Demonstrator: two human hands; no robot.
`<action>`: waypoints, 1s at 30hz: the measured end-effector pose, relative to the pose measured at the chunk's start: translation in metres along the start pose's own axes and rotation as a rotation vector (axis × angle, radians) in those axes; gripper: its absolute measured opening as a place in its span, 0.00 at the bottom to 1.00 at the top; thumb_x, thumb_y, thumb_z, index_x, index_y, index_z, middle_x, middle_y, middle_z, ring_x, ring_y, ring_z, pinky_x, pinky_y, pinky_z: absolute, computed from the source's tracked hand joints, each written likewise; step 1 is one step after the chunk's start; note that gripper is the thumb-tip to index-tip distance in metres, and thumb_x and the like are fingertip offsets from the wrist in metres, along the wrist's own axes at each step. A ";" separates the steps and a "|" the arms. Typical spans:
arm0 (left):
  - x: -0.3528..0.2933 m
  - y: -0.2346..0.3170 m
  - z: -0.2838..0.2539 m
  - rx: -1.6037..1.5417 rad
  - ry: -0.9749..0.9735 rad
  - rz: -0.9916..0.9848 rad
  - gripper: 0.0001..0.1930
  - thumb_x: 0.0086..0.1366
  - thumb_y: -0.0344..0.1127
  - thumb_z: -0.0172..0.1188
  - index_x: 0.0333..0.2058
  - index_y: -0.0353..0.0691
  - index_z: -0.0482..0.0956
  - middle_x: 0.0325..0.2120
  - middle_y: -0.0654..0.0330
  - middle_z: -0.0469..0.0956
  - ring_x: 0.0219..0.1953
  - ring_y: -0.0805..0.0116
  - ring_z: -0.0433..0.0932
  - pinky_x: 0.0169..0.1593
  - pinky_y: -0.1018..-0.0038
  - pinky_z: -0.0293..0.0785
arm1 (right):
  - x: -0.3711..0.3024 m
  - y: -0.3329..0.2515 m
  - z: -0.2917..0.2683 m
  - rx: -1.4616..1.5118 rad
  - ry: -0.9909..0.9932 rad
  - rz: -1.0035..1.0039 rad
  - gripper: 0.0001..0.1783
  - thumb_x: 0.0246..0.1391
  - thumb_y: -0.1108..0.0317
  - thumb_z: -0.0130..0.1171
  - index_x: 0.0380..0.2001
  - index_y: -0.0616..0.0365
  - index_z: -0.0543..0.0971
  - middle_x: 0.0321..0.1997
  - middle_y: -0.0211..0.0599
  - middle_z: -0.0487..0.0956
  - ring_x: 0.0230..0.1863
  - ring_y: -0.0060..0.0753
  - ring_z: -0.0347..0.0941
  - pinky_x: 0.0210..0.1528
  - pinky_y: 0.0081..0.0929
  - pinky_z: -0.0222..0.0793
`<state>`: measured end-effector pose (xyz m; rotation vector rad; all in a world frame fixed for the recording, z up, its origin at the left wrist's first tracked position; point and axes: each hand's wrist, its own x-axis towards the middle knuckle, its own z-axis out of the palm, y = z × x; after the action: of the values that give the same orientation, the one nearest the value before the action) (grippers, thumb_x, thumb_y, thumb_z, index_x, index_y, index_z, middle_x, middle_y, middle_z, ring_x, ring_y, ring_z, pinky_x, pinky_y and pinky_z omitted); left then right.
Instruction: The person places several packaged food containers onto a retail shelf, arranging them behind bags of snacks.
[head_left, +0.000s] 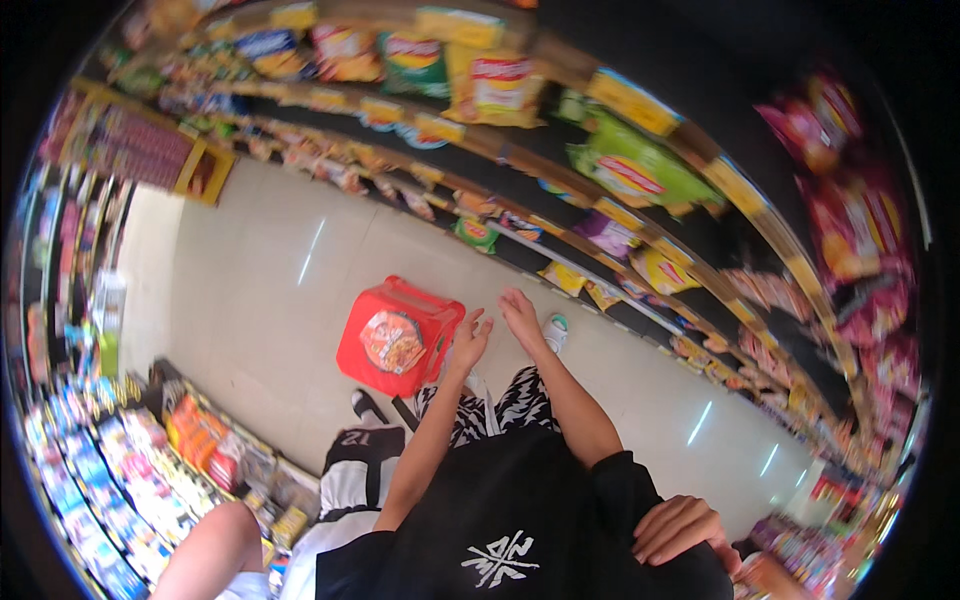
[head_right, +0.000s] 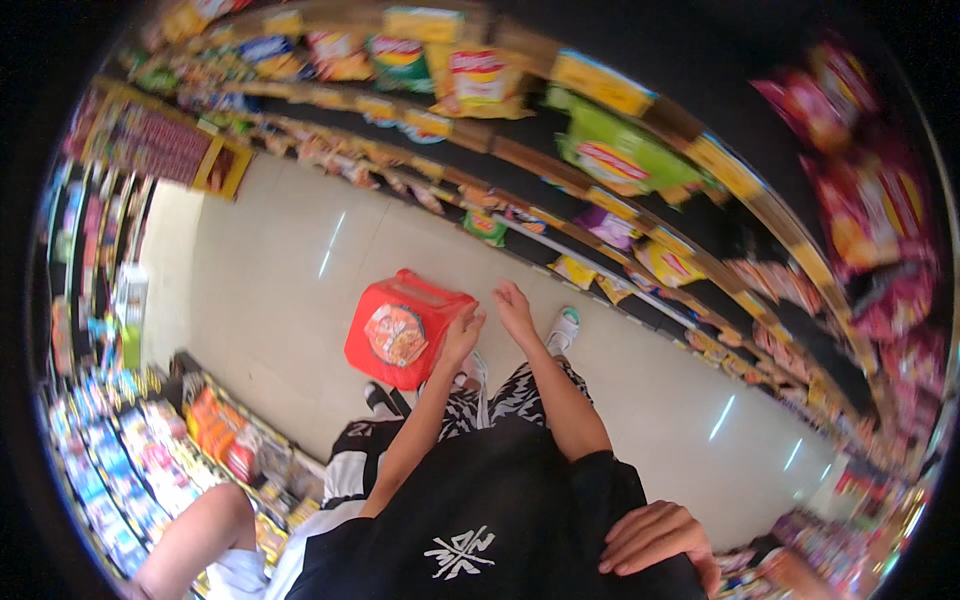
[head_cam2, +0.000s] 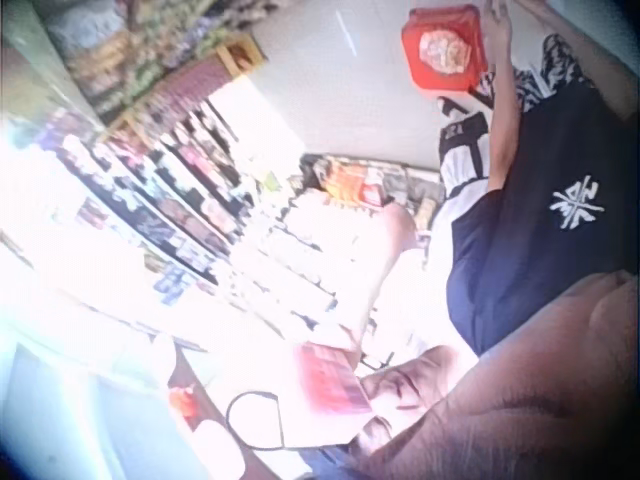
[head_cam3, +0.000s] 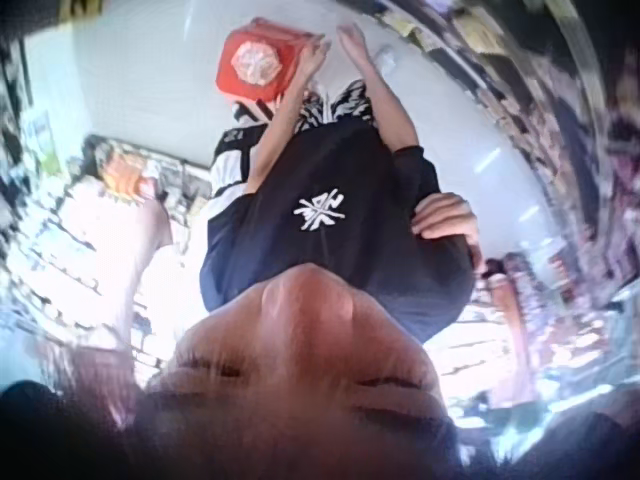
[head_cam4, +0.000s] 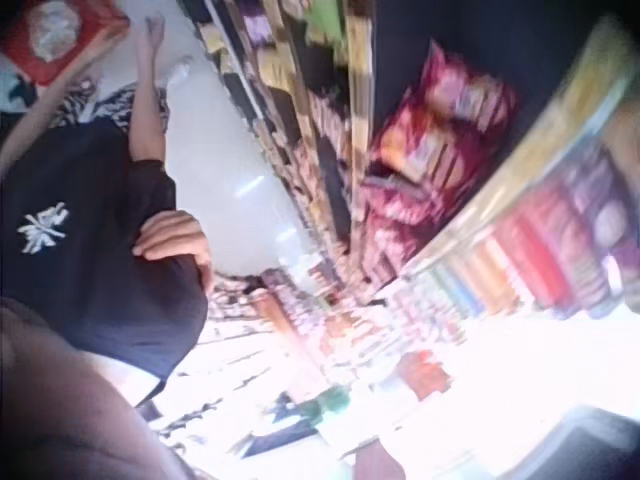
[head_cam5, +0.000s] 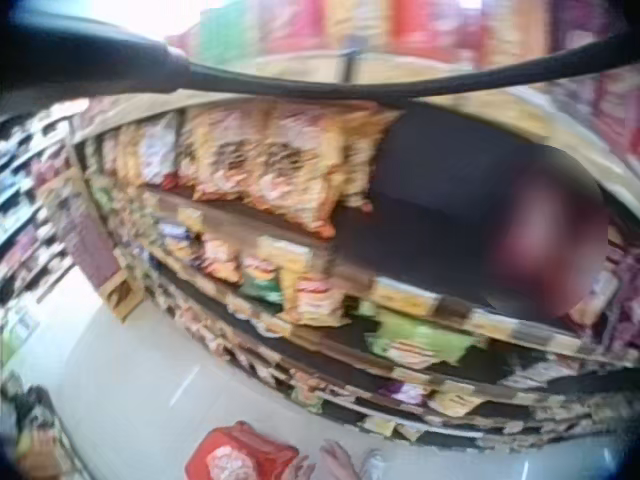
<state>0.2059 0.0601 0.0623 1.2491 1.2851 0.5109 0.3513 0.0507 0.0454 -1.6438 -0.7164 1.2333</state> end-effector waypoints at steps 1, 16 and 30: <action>0.002 0.009 0.006 -0.032 -0.040 0.032 0.25 0.61 0.47 0.53 0.52 0.37 0.67 0.47 0.47 0.71 0.51 0.56 0.69 0.50 0.67 0.67 | 0.001 -0.019 -0.006 0.074 0.049 -0.053 0.19 0.54 0.68 0.50 0.50 0.59 0.69 0.40 0.33 0.74 0.41 0.22 0.69 0.42 0.20 0.66; -0.045 0.282 0.164 -0.329 -0.738 0.482 0.20 0.65 0.32 0.49 0.55 0.36 0.61 0.52 0.56 0.67 0.56 0.69 0.64 0.57 0.76 0.59 | -0.121 -0.202 -0.239 0.529 1.083 -0.693 0.10 0.61 0.66 0.45 0.42 0.58 0.70 0.30 0.27 0.69 0.32 0.16 0.63 0.37 0.17 0.63; -0.027 0.420 0.296 -0.049 -0.570 0.489 0.23 0.57 0.44 0.61 0.43 0.32 0.72 0.39 0.58 0.75 0.41 0.71 0.72 0.49 0.76 0.65 | -0.131 -0.257 -0.394 0.849 0.864 -0.787 0.32 0.59 0.53 0.48 0.60 0.61 0.57 0.59 0.34 0.62 0.60 0.26 0.55 0.61 0.24 0.46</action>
<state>0.6034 0.0549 0.3892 1.5320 0.4851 0.4750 0.6992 -0.0877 0.3584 -0.8575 -0.1676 0.1208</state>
